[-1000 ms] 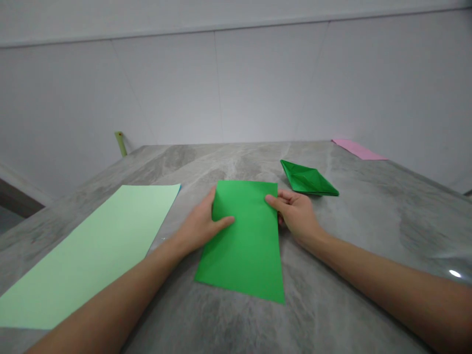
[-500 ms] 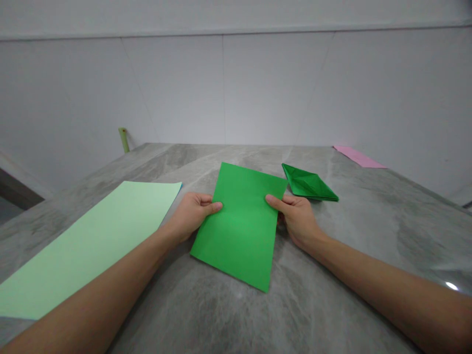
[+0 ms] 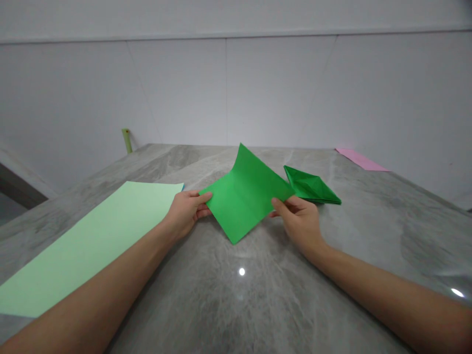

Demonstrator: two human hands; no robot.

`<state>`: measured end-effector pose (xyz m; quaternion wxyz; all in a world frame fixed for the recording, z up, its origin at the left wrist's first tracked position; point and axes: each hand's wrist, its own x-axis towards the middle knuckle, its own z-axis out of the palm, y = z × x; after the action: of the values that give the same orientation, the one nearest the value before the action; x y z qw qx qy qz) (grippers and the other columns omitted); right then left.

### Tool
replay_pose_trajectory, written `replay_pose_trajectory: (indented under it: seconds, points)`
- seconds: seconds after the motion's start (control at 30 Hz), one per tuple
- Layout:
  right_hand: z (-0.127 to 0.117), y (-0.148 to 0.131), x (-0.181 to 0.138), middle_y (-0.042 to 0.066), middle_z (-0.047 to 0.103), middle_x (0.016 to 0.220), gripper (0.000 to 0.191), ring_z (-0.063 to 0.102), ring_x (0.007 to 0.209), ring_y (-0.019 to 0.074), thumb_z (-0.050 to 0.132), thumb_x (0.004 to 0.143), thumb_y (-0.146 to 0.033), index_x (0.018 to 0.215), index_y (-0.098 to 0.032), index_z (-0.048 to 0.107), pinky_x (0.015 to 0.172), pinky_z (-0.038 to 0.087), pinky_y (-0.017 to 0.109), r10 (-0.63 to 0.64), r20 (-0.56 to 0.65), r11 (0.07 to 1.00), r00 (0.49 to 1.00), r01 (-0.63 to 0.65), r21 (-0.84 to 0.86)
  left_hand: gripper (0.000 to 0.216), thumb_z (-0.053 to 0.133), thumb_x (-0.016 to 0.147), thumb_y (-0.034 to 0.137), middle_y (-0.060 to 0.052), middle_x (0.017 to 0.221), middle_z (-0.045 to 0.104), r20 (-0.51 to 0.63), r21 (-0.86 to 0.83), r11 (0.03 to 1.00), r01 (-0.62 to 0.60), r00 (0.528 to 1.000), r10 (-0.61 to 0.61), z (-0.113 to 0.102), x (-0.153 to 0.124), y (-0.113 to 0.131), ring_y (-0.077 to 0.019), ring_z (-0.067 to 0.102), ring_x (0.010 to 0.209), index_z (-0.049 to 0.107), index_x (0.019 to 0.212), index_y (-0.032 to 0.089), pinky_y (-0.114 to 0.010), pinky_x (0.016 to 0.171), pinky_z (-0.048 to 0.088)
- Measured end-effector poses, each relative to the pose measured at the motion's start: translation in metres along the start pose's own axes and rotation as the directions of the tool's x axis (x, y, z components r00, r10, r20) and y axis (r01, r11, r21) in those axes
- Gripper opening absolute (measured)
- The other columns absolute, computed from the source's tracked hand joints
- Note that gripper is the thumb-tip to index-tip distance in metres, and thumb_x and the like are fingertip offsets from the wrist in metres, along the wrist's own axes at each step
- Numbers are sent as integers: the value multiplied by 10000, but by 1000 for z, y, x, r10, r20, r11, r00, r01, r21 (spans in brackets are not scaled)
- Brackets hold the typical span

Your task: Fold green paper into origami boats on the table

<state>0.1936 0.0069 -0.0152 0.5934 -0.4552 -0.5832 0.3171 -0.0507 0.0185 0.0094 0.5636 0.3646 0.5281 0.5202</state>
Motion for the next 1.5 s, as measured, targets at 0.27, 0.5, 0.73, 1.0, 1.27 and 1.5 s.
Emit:
replay_pose_trajectory:
  seconds: [0.27, 0.5, 0.73, 1.0, 1.27, 1.5]
  points:
    - [-5, -29, -21, 127, 538, 1413, 413, 558, 1129, 318, 620, 835, -372, 1212, -212, 676, 970, 431, 540, -406, 640, 725, 652, 656, -208, 141, 679, 785, 243, 5, 454, 620, 168, 445, 887, -121, 985, 50, -2, -3, -4, -119, 581, 356, 642, 695, 141, -179, 373, 476]
    - [0, -22, -20, 109, 682, 1129, 302, 571, 1089, 254, 486, 916, -184, 1117, -206, 711, 972, 456, 478, -376, 580, 746, 722, 608, -273, 185, 571, 837, 288, 47, 448, 549, 424, 595, 742, -308, 905, 35, 0, -10, -3, -83, 508, 343, 687, 858, 147, -152, 352, 395]
    - [1, -12, -25, 156, 412, 1470, 352, 380, 1366, 345, 571, 808, -184, 1125, -197, 722, 1086, 346, 572, -146, 599, 771, 787, 470, -430, 602, 627, 777, 249, -119, 1200, 592, 384, 553, 742, -379, 906, 176, -3, -7, -10, -114, 633, 607, 459, 1350, 166, -257, 497, 535]
    - [2, -13, -22, 160, 372, 1525, 493, 365, 1384, 369, 569, 737, -132, 1212, -189, 688, 1115, 287, 600, 11, 612, 750, 791, 398, -527, 257, 666, 790, 294, -119, 1236, 575, 603, 736, 139, -662, 735, 310, -18, -1, -1, -291, 526, 1190, 709, 1018, 182, -458, 1064, 383]
    - [2, -12, -23, 142, 310, 1561, 559, 249, 1438, 366, 535, 748, -114, 1289, -209, 637, 1147, 206, 602, 59, 652, 744, 756, 402, -533, 380, 687, 761, 351, -126, 1297, 521, 627, 743, 135, -656, 752, 202, -17, -6, -4, -295, 463, 1254, 627, 1098, 189, -451, 1072, 364]
    - [1, -13, -23, 118, 307, 1565, 585, 203, 1454, 357, 520, 721, -91, 1280, -212, 640, 1144, 205, 614, 35, 682, 767, 731, 417, -487, 391, 681, 757, 370, -128, 1338, 486, 615, 756, 138, -640, 766, 187, -18, -6, -5, -310, 441, 1272, 611, 1105, 205, -479, 1068, 351]
